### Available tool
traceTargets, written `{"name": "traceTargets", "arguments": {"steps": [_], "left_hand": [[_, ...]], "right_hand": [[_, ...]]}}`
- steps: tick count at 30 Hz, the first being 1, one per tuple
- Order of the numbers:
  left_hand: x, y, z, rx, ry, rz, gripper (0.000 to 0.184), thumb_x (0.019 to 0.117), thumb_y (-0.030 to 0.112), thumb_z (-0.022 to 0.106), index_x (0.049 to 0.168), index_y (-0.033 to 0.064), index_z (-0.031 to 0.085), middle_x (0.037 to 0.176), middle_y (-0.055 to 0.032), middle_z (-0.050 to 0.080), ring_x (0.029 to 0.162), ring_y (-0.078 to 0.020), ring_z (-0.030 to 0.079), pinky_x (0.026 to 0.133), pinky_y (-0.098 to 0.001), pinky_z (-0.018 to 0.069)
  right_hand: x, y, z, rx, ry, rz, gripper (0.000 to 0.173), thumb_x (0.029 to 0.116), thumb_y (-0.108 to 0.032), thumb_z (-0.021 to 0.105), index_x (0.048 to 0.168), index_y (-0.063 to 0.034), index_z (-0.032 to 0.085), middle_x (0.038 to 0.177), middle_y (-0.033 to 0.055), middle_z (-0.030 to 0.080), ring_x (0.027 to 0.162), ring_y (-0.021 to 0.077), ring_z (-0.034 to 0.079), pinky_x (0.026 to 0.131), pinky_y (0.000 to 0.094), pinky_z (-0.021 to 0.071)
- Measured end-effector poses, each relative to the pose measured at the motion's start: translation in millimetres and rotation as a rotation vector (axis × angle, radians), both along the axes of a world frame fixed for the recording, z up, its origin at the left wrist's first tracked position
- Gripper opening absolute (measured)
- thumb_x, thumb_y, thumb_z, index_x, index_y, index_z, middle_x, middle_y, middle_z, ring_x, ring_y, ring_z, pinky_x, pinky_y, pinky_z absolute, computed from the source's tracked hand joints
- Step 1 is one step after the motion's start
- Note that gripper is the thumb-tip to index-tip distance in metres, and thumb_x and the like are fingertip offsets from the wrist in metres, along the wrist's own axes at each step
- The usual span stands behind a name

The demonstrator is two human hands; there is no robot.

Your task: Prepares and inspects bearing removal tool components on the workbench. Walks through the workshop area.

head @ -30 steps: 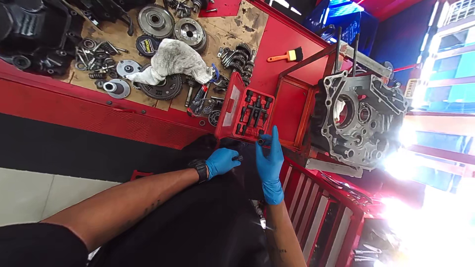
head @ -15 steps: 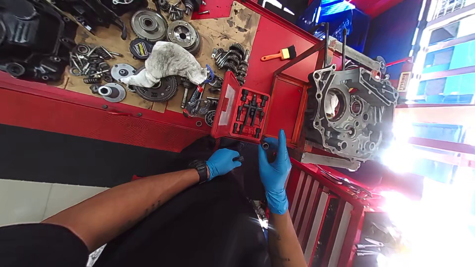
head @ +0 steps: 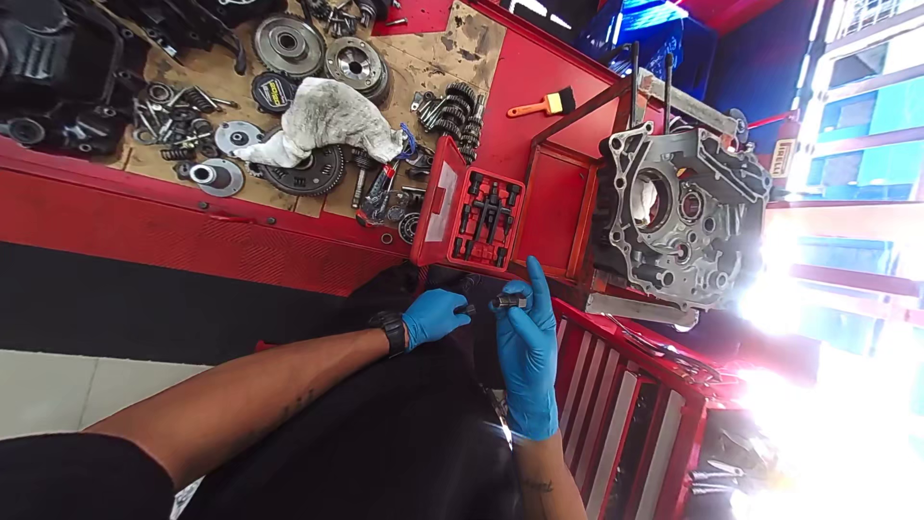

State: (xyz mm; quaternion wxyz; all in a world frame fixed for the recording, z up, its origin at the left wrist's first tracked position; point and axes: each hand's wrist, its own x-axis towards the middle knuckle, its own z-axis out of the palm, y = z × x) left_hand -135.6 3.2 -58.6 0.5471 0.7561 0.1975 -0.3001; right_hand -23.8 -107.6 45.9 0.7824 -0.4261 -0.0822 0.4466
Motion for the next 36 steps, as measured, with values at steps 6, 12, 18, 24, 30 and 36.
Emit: {"name": "traceTargets", "arguments": {"steps": [6, 12, 18, 24, 30, 36], "left_hand": [[0.0, -0.5, -1.6, 0.000, 0.011, 0.007, 0.036, 0.1037, 0.035, 0.057, 0.114, 0.0029, 0.070, 0.104, -0.0182, 0.072, 0.101, -0.0354, 0.068, 0.093, -0.0581, 0.0502], [0.0, 3.4, -3.2, 0.002, 0.019, 0.005, 0.036, 0.1040, 0.035, 0.056, 0.116, 0.0042, 0.070, 0.105, -0.0166, 0.072, 0.102, -0.0338, 0.068, 0.093, -0.0563, 0.0503], [1.0, 2.2, -3.7, -0.010, 0.031, -0.008, 0.035, 0.1038, 0.035, 0.057, 0.114, 0.0040, 0.070, 0.103, -0.0172, 0.071, 0.101, -0.0340, 0.068, 0.093, -0.0565, 0.0501], [-6.5, 5.6, -4.3, -0.021, 0.060, 0.045, 0.035, 0.1035, 0.036, 0.057, 0.115, 0.0050, 0.070, 0.102, -0.0164, 0.072, 0.100, -0.0329, 0.068, 0.093, -0.0559, 0.0503], [-16.2, 7.9, -8.3, -0.028, 0.058, 0.095, 0.036, 0.1036, 0.037, 0.057, 0.115, 0.0050, 0.070, 0.104, -0.0164, 0.072, 0.102, -0.0331, 0.068, 0.094, -0.0557, 0.0499], [-17.6, 8.0, -8.8, -0.038, 0.039, 0.106, 0.036, 0.1034, 0.036, 0.057, 0.115, 0.0041, 0.070, 0.105, -0.0182, 0.071, 0.103, -0.0356, 0.067, 0.094, -0.0579, 0.0498]], "right_hand": [[1.9, 0.1, 4.8, 0.004, -0.069, -0.024, 0.073, 0.0886, 0.005, 0.066, 0.154, -0.0005, 0.035, 0.110, 0.0104, 0.070, 0.096, 0.0148, 0.069, 0.089, 0.0318, 0.0582], [11.6, -5.8, -13.0, -0.463, -0.692, -0.039, 0.056, 0.0872, 0.008, 0.066, 0.140, 0.0115, 0.050, 0.108, 0.0135, 0.071, 0.097, 0.0151, 0.069, 0.089, 0.0283, 0.0584], [36.0, 21.7, -104.6, -1.075, -1.112, 0.294, 0.029, 0.0948, -0.022, 0.071, 0.115, -0.0024, 0.069, 0.102, 0.0129, 0.073, 0.091, 0.0228, 0.072, 0.085, 0.0421, 0.0582], [54.2, 51.9, -144.1, -1.195, -1.136, 0.490, 0.027, 0.0987, -0.023, 0.066, 0.118, -0.0060, 0.074, 0.113, 0.0135, 0.073, 0.107, 0.0266, 0.070, 0.097, 0.0452, 0.0531], [57.0, 47.5, -155.6, -1.190, -1.211, 0.585, 0.030, 0.0993, -0.017, 0.063, 0.127, -0.0099, 0.073, 0.117, 0.0154, 0.071, 0.107, 0.0277, 0.069, 0.097, 0.0448, 0.0533], [64.5, 48.5, -153.4, -1.187, -1.249, 0.731, 0.037, 0.0958, -0.014, 0.066, 0.133, -0.0113, 0.069, 0.120, 0.0160, 0.069, 0.107, 0.0286, 0.068, 0.097, 0.0452, 0.0532]]}}
